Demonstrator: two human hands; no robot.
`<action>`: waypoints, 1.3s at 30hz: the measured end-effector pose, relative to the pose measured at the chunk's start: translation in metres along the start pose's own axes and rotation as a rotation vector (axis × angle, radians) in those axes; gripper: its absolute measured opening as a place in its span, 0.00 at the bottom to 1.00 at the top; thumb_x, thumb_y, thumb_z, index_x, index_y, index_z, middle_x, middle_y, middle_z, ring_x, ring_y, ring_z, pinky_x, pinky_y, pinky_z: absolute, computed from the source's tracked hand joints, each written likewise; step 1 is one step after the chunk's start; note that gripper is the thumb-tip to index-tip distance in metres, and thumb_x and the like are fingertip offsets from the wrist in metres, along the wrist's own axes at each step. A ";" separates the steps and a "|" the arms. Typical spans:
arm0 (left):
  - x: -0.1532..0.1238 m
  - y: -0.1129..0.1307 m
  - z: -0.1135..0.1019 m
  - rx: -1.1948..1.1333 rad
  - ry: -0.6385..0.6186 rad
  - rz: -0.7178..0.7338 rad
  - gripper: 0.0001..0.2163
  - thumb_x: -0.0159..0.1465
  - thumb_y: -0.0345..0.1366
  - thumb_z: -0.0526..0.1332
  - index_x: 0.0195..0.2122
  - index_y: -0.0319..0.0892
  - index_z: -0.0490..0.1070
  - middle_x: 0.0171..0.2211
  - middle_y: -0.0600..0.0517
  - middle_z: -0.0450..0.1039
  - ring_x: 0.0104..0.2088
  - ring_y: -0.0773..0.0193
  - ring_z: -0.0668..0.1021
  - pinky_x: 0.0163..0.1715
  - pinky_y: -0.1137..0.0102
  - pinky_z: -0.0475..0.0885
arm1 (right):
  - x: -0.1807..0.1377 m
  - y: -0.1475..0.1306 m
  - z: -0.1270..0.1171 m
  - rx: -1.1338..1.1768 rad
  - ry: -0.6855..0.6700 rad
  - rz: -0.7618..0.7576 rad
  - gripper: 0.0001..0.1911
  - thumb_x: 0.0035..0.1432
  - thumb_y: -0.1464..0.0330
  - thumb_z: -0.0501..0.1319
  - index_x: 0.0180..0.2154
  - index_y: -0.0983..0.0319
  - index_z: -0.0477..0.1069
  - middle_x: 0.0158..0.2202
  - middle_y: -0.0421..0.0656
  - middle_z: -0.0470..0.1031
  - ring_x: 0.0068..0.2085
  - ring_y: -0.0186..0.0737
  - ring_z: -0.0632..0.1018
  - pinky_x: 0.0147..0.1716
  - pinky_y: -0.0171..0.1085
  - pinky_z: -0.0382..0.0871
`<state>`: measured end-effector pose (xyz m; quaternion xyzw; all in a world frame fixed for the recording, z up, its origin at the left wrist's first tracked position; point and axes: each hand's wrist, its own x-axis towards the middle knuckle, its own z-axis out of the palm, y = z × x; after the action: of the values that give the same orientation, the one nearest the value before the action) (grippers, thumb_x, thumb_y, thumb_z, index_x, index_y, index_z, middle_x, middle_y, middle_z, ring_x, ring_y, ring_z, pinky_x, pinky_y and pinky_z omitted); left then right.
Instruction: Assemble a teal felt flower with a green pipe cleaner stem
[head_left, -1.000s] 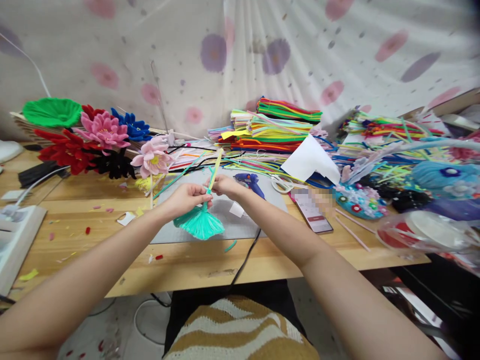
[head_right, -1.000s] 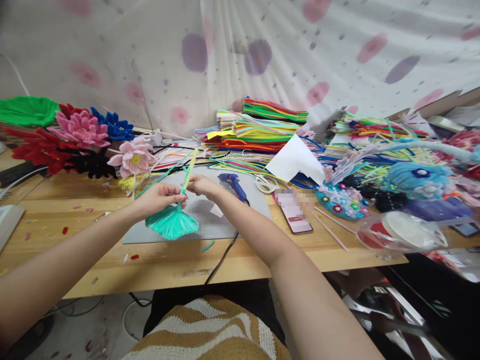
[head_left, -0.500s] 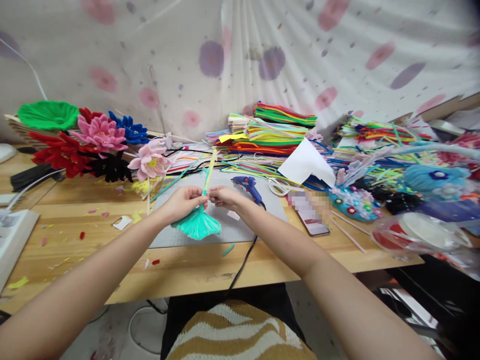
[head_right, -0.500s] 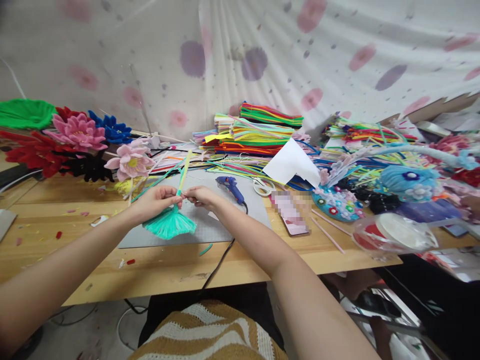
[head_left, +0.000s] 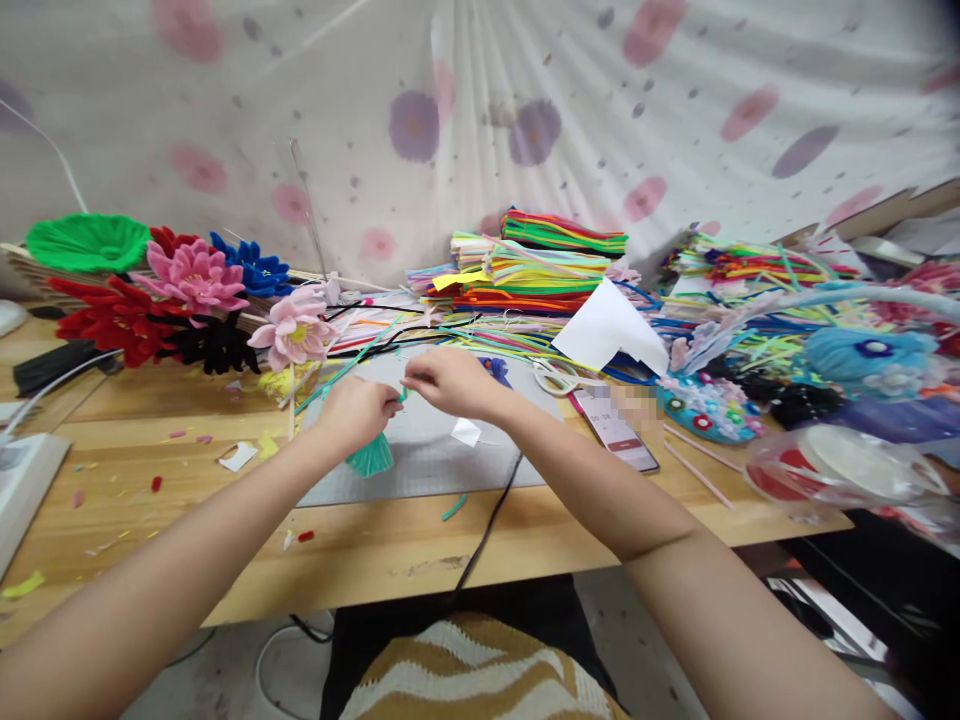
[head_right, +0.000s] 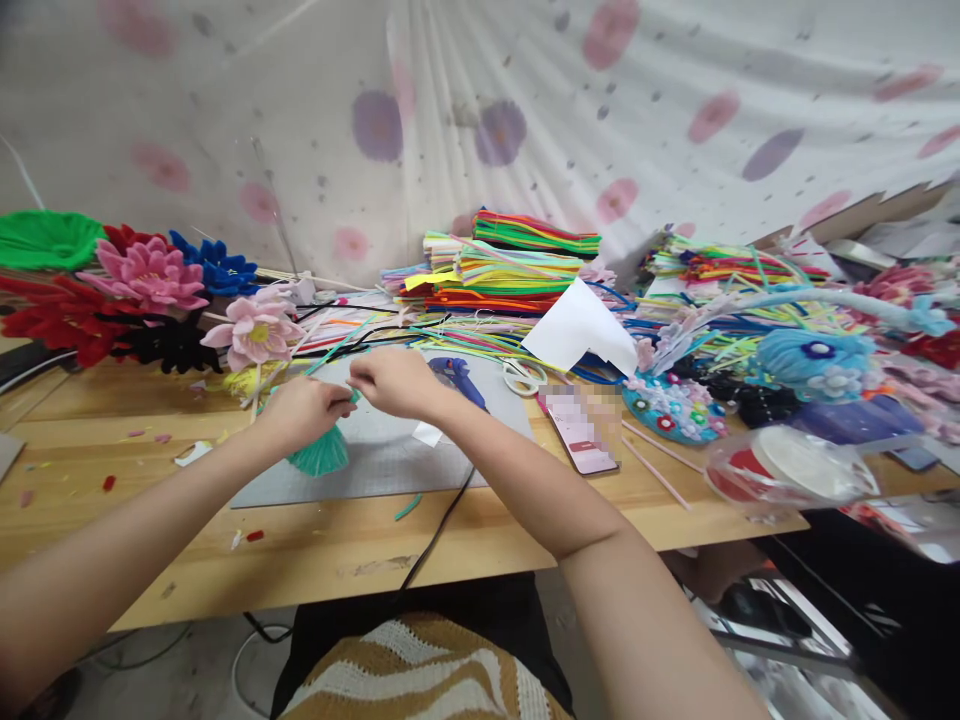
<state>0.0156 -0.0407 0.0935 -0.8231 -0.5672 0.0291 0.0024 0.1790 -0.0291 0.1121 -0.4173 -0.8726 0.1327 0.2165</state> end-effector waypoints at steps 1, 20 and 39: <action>0.000 0.001 -0.001 0.033 -0.004 0.067 0.12 0.58 0.40 0.53 0.28 0.45 0.75 0.26 0.49 0.75 0.32 0.60 0.75 0.30 0.70 0.63 | 0.008 0.002 -0.009 -0.015 -0.056 -0.020 0.10 0.55 0.67 0.55 0.28 0.64 0.73 0.26 0.42 0.72 0.29 0.32 0.67 0.27 0.33 0.50; -0.007 -0.001 -0.002 0.115 -0.014 0.034 0.12 0.59 0.38 0.52 0.33 0.45 0.75 0.27 0.46 0.75 0.29 0.57 0.76 0.27 0.69 0.61 | 0.005 0.004 0.001 0.084 -0.164 -0.031 0.10 0.55 0.68 0.54 0.25 0.64 0.70 0.25 0.41 0.69 0.28 0.32 0.65 0.28 0.33 0.49; -0.011 0.002 0.011 0.136 -0.015 0.110 0.12 0.59 0.37 0.52 0.36 0.47 0.74 0.28 0.46 0.76 0.29 0.59 0.76 0.25 0.71 0.60 | -0.009 0.004 0.015 0.015 -0.166 -0.005 0.11 0.54 0.68 0.54 0.23 0.63 0.69 0.25 0.42 0.69 0.29 0.33 0.65 0.26 0.34 0.48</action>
<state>0.0132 -0.0520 0.0828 -0.8507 -0.5179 0.0735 0.0524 0.1790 -0.0344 0.0951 -0.4011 -0.8875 0.1728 0.1467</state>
